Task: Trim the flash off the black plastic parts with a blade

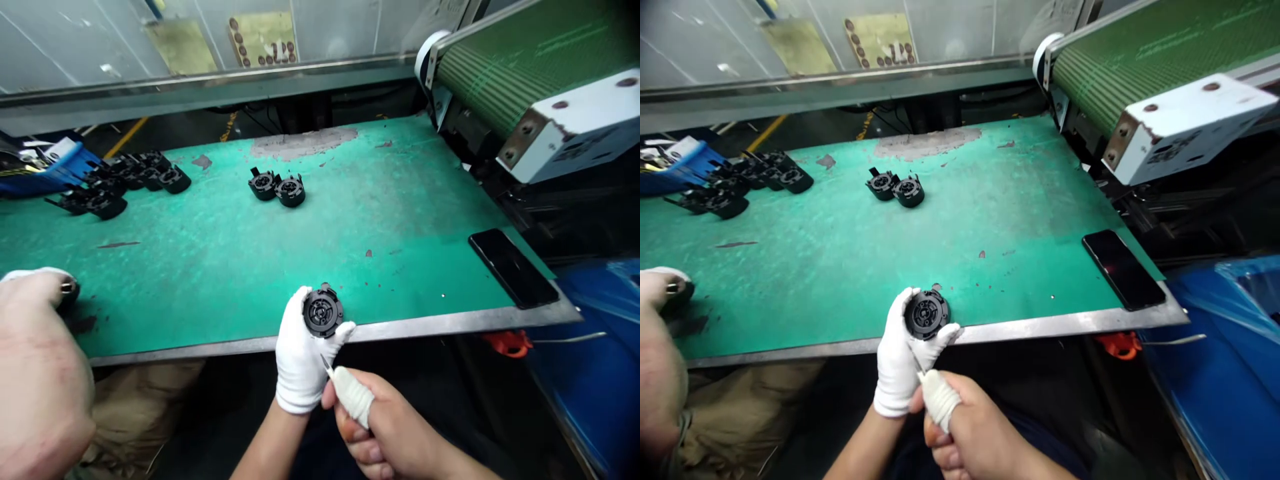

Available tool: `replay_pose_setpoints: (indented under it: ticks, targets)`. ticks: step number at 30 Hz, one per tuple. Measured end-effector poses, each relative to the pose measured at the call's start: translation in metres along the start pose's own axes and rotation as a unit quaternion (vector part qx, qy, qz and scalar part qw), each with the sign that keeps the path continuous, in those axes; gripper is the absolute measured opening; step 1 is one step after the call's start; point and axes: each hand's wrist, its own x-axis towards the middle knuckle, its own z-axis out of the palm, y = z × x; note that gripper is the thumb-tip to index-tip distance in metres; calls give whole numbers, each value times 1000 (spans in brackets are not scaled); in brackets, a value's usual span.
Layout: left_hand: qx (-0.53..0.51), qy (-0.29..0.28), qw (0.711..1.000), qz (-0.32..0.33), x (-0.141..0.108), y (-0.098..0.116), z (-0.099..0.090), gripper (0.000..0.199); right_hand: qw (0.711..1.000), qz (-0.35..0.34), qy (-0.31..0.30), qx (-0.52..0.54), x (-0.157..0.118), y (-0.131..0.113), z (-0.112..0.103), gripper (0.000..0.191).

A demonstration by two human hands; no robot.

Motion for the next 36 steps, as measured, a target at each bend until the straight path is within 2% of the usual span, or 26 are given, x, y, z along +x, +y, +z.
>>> replay_pose_setpoints:
  ticks: [2, 4, 7, 9, 10, 11, 13, 14, 16, 17, 18, 19, 21, 23, 25, 27, 28, 32, 35, 36]
  targets:
    - [7, 17, 1000, 8, -3, -2, 1, 99, 995, -12, 43, 92, 12, 15, 0, 34]
    - [12, 30, 999, 17, -4, -1, 2, 96, 988, -45, 58, 134, 21, 27, 0, 39]
    - [9, 28, 999, 24, -4, 1, 3, 86, 986, -71, 18, 147, 16, 31, -1, 46]
    - [6, 29, 999, 37, -4, 3, 3, 82, 979, -140, -11, 146, 2, 20, -5, 50]
    - [7, 34, 998, 42, -3, 4, 2, 81, 970, -195, -6, 145, -6, 12, -9, 50]
    - [5, 34, 998, 45, -1, 4, -1, 81, 956, -256, 27, 141, -14, 2, -14, 47]
    - [-13, -21, 998, 52, 6, 3, -11, 84, 930, -332, 118, 107, -25, -19, -25, 38]
    - [-30, -74, 995, 56, 11, 2, -19, 83, 923, -344, 159, 72, -27, -29, -32, 34]
    - [-77, -174, 980, 64, 23, -3, -36, 76, 921, -333, 202, -30, -29, -44, -46, 29]
    - [-104, -179, 977, 58, 29, -6, -44, 71, 918, -320, 213, -97, -27, -50, -54, 27]
    - [-132, -155, 978, 46, 34, -10, -51, 69, 909, -306, 224, -173, -25, -55, -61, 28]
    - [-159, -114, 980, 30, 37, -13, -55, 67, 892, -291, 231, -259, -23, -59, -68, 30]
    - [-194, -42, 980, 5, 40, -18, -59, 71, 829, -271, 235, -430, -17, -66, -79, 34]
    - [-181, -48, 982, 5, 38, -19, -56, 85, 747, -267, 219, -568, -10, -72, -83, 35]
    - [-138, -101, 985, 18, 33, -18, -50, 103, 677, -266, 191, -659, -3, -76, -82, 38]
    - [-100, -133, 986, 14, 28, -15, -43, 112, 620, -253, 169, -723, 4, -77, -77, 41]
    - [-88, -134, 987, 6, 27, -14, -39, 111, 597, -248, 163, -745, 7, -77, -75, 42]
    - [-54, -107, 993, -1, 26, -14, -29, 92, 524, -228, 155, -806, 16, -82, -76, 52]
    - [-41, -91, 995, 13, 27, -16, -26, 85, 462, -201, 237, -830, 15, -99, -87, 51]
    - [-39, -90, 995, 16, 28, -16, -26, 84, 450, -199, 272, -827, 14, -105, -91, 49]
